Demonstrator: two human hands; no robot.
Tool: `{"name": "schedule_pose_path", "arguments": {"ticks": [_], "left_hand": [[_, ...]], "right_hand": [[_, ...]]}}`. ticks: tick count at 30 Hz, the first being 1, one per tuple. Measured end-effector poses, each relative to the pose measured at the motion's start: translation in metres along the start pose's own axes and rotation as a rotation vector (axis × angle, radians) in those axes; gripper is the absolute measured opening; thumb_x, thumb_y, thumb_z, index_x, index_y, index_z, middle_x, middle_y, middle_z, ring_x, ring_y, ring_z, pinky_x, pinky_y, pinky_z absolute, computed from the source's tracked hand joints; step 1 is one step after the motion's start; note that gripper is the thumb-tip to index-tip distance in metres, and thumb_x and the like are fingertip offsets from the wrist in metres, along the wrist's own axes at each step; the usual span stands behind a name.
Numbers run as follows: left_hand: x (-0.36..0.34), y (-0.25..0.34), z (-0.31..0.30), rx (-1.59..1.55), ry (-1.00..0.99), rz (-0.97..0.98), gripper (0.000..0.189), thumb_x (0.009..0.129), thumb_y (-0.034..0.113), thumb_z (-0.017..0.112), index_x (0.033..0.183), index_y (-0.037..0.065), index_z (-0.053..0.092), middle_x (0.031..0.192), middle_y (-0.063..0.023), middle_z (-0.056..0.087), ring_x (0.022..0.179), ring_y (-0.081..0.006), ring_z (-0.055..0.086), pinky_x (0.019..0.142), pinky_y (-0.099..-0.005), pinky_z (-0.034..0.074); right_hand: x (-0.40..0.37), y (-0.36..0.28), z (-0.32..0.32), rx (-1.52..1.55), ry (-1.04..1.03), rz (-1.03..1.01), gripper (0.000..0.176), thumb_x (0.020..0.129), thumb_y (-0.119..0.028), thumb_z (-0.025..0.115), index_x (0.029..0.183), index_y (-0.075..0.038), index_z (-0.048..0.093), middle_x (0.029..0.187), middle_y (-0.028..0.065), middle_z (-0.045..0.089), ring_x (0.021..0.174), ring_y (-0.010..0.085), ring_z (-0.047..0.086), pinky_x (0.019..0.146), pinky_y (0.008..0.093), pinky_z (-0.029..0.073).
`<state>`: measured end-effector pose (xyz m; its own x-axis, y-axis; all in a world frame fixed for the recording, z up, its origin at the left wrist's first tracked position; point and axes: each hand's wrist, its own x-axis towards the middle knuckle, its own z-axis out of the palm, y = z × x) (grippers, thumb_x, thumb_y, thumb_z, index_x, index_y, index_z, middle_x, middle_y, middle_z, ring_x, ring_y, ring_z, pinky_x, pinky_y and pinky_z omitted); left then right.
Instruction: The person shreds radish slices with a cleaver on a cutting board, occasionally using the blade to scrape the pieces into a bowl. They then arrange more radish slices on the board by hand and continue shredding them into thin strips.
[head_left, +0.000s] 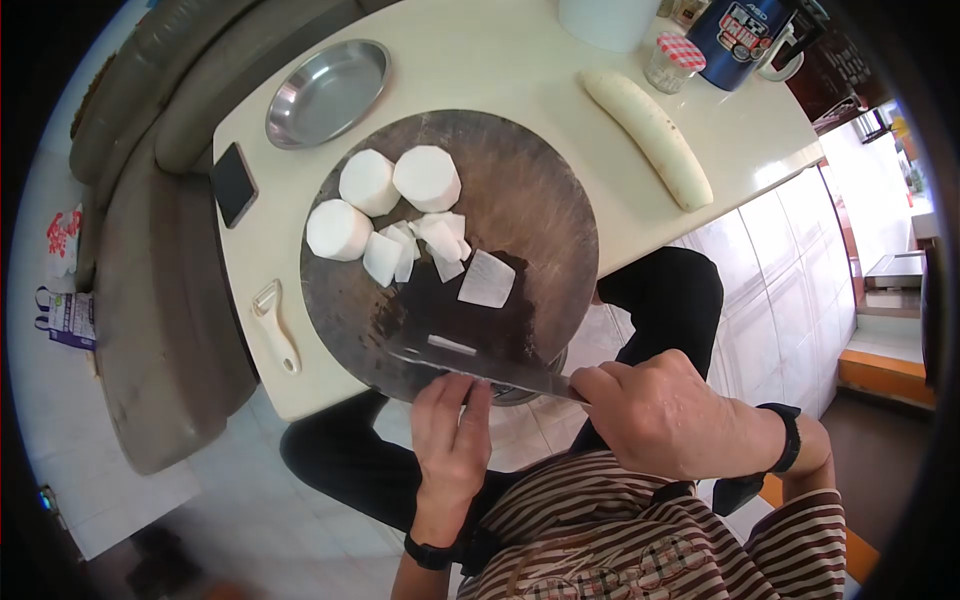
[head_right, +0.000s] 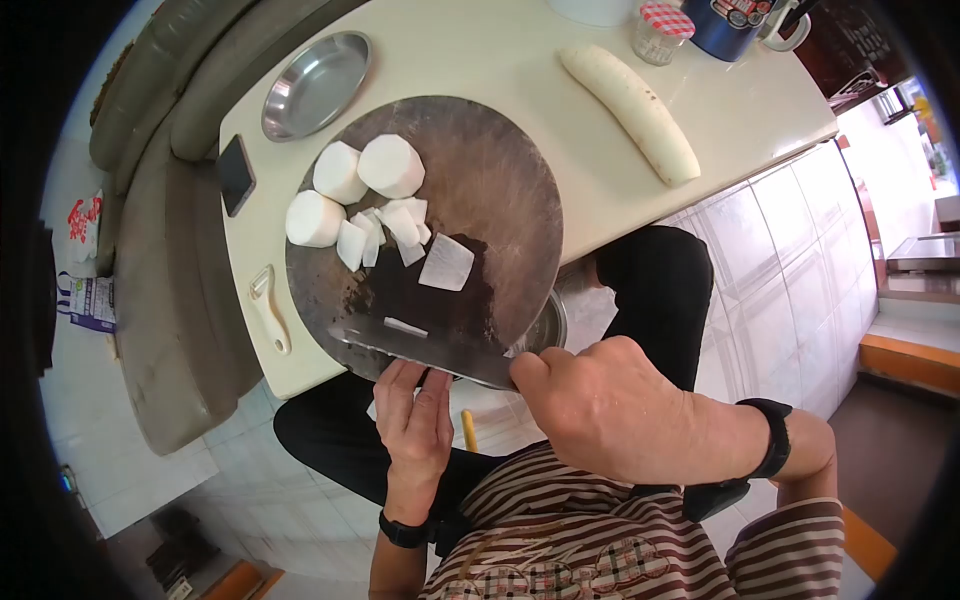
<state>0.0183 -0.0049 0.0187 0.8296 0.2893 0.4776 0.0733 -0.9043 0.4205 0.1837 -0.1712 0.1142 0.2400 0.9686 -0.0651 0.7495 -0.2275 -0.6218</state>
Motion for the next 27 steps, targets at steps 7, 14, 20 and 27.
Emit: {"name": "schedule_pose_path", "arguments": {"ticks": [7, 14, 20, 27], "left_hand": [[0.000, 0.005, 0.003, -0.029, -0.028, -0.094, 0.032, 0.066, -0.014, 0.068, 0.096, -0.004, 0.071, 0.102, -0.0191, 0.066, 0.095, -0.0400, 0.063, 0.083, -0.0441, 0.051], [-0.004, 0.002, 0.003, -0.049, -0.020, -0.080, 0.035, 0.065, -0.013, 0.067, 0.098, -0.004, 0.071, 0.104, -0.0197, 0.066, 0.094, -0.0422, 0.063, 0.084, -0.0447, 0.051], [-0.003, 0.004, 0.002, -0.032, -0.043, -0.076, 0.030, 0.069, -0.012, 0.065, 0.099, -0.009, 0.069, 0.105, -0.0229, 0.066, 0.101, -0.0434, 0.064, 0.090, -0.0508, 0.051], [0.001, 0.011, -0.002, 0.035, -0.100, -0.048, 0.029, 0.072, -0.011, 0.068, 0.101, -0.007, 0.069, 0.108, -0.0209, 0.065, 0.099, -0.0423, 0.063, 0.087, -0.0496, 0.050]], "right_hand": [[0.004, -0.014, -0.003, -0.201, -0.092, -0.060, 0.020, 0.069, -0.006, 0.063, 0.083, 0.004, 0.053, 0.063, 0.0099, 0.053, 0.050, 0.0224, 0.059, 0.042, 0.0326, 0.046], [0.007, -0.009, -0.001, -0.274, -0.133, -0.089, 0.017, 0.068, -0.007, 0.063, 0.078, 0.005, 0.056, 0.062, 0.0085, 0.054, 0.052, 0.0172, 0.060, 0.041, 0.0299, 0.046], [0.013, -0.011, 0.001, -0.287, -0.182, -0.076, 0.014, 0.068, -0.007, 0.063, 0.075, 0.004, 0.057, 0.063, 0.0090, 0.056, 0.053, 0.0173, 0.060, 0.041, 0.0299, 0.046], [0.043, -0.007, 0.012, -0.214, -0.116, -0.143, 0.017, 0.070, -0.002, 0.062, 0.080, 0.006, 0.051, 0.064, 0.0125, 0.053, 0.046, 0.0221, 0.058, 0.040, 0.0341, 0.044]]}}
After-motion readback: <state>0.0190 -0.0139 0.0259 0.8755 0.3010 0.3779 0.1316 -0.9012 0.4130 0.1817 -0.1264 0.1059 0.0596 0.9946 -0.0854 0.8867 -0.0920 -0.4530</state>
